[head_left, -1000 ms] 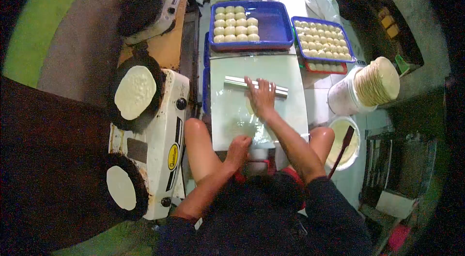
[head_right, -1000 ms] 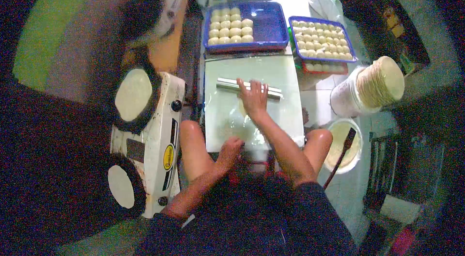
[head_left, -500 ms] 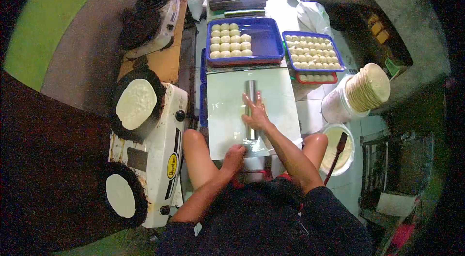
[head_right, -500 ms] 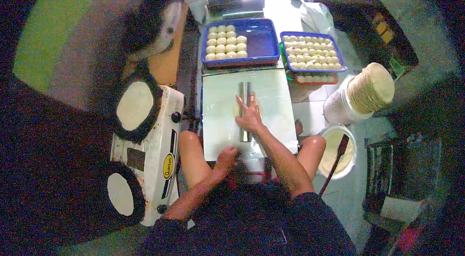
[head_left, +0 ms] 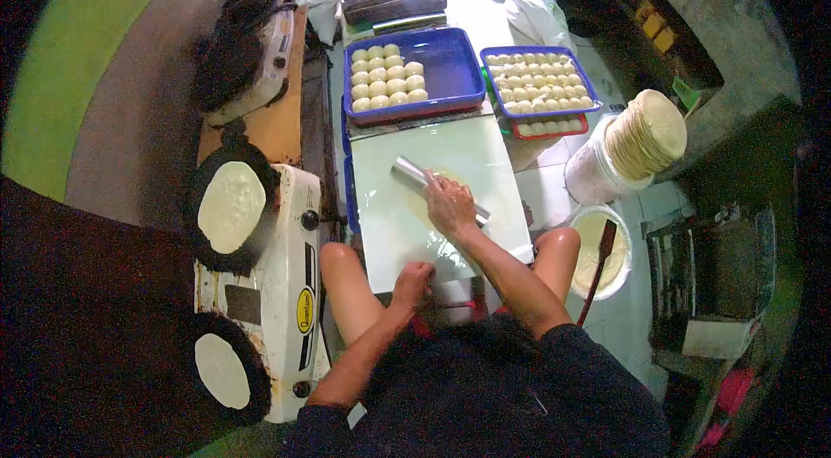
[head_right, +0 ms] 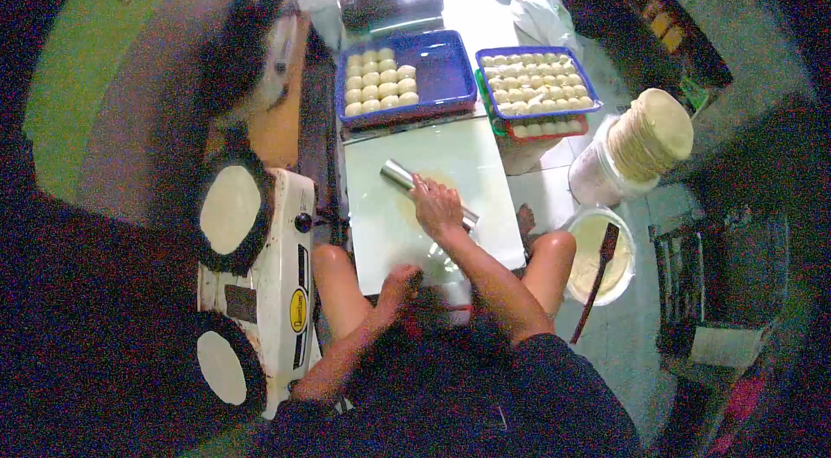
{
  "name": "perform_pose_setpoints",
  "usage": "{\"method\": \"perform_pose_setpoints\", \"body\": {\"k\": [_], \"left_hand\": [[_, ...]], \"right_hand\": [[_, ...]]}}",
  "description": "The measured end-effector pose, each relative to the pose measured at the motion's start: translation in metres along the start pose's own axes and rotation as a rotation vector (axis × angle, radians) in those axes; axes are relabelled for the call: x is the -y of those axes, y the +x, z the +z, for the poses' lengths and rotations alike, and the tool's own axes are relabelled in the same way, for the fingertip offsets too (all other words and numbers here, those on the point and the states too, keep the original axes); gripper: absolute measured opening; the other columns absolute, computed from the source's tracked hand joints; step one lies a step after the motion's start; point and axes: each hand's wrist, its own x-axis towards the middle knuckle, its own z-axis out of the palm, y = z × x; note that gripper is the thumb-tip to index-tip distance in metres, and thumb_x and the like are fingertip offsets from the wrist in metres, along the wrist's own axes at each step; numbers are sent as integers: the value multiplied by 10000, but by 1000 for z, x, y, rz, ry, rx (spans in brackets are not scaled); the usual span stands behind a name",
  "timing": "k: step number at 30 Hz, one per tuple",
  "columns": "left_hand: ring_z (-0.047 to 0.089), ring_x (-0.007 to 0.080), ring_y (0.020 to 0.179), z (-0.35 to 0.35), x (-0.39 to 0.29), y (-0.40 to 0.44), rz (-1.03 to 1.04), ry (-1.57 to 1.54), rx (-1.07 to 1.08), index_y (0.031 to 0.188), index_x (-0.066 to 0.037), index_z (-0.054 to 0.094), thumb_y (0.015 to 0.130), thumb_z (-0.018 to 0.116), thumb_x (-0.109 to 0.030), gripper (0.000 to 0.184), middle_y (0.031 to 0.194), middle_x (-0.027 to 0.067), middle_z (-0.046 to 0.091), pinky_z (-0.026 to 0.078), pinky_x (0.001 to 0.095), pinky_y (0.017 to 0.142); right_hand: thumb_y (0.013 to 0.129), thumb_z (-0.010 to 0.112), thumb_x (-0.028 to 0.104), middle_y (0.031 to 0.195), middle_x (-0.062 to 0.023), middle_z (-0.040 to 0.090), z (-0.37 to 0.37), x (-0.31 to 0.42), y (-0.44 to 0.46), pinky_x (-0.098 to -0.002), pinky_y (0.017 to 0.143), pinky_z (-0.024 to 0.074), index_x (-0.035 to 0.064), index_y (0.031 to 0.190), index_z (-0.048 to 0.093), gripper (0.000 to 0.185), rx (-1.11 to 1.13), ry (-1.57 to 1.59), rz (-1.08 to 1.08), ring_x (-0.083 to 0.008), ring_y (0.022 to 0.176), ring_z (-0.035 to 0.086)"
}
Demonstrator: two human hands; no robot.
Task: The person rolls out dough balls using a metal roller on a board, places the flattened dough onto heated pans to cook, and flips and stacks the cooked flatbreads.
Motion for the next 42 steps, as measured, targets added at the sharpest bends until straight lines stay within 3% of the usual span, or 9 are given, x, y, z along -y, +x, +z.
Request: {"method": "perform_pose_setpoints", "body": {"k": [1,4,7,12,17,24,28,33,42], "left_hand": [[593,399,923,1,2,1,25,-12,-30,905,-31,598,633,686,38,294,933,171,619,507,479,819],[598,411,911,-2,-1,-4,59,-29,-86,945,-33,608,620,689,32,342,945,172,626,509,473,810],[599,415,911,1,-3,-6,23,13,-76,938,-28,596,625,686,43,333,972,175,623,508,475,807],[599,421,919,-4,-2,-7,82,29,-88,910,-26,596,647,672,32,280,971,198,620,502,498,790],[593,425,921,0,1,-2,17,21,-58,866,-10,601,647,656,26,228,927,208,616,506,505,789],[591,407,937,3,8,1,75,61,-63,915,-28,616,678,649,24,245,938,187,617,502,482,825],[590,386,930,-1,-3,0,71,79,-49,887,-23,611,686,651,40,215,917,176,618,501,468,836],[580,375,828,-6,-6,1,-13,-60,2,832,-23,601,648,653,49,204,812,156,606,476,458,750],[603,357,880,-4,2,5,-13,-147,51,889,-22,615,844,652,-69,75,875,167,616,484,454,775]], "right_hand": [[993,465,266,1065,-124,698,10,-5,7,-480,968,458,73,1157,673,328,-111,-68,-27,-321,1102,639],[977,489,264,1081,-137,708,20,-14,23,-517,1042,408,73,948,719,299,-297,-69,-70,-325,1211,582],[860,612,210,1502,-179,426,29,-14,39,-594,1159,255,24,1108,705,324,-382,162,-104,-366,1441,337],[799,656,173,1644,-147,189,24,-9,45,-633,1158,251,141,1551,318,825,80,191,-132,-336,1473,303],[903,562,141,1473,11,492,27,-2,7,-665,1177,114,323,1441,472,575,119,-129,-336,-263,1406,411],[906,552,356,1602,-168,281,2,-17,-31,-691,1168,51,273,1178,700,320,136,-174,-284,-392,1517,145],[832,601,175,1640,-250,62,5,-33,-31,-717,1129,199,289,1367,590,547,-39,55,-206,-434,1521,55],[863,568,40,1526,-241,388,6,-41,-16,-530,1048,423,359,1532,356,771,-48,-69,-168,-358,1303,515],[863,674,229,1360,-63,568,27,-47,46,-498,1028,390,298,1421,520,583,-396,-141,-378,-256,1187,540]]}}
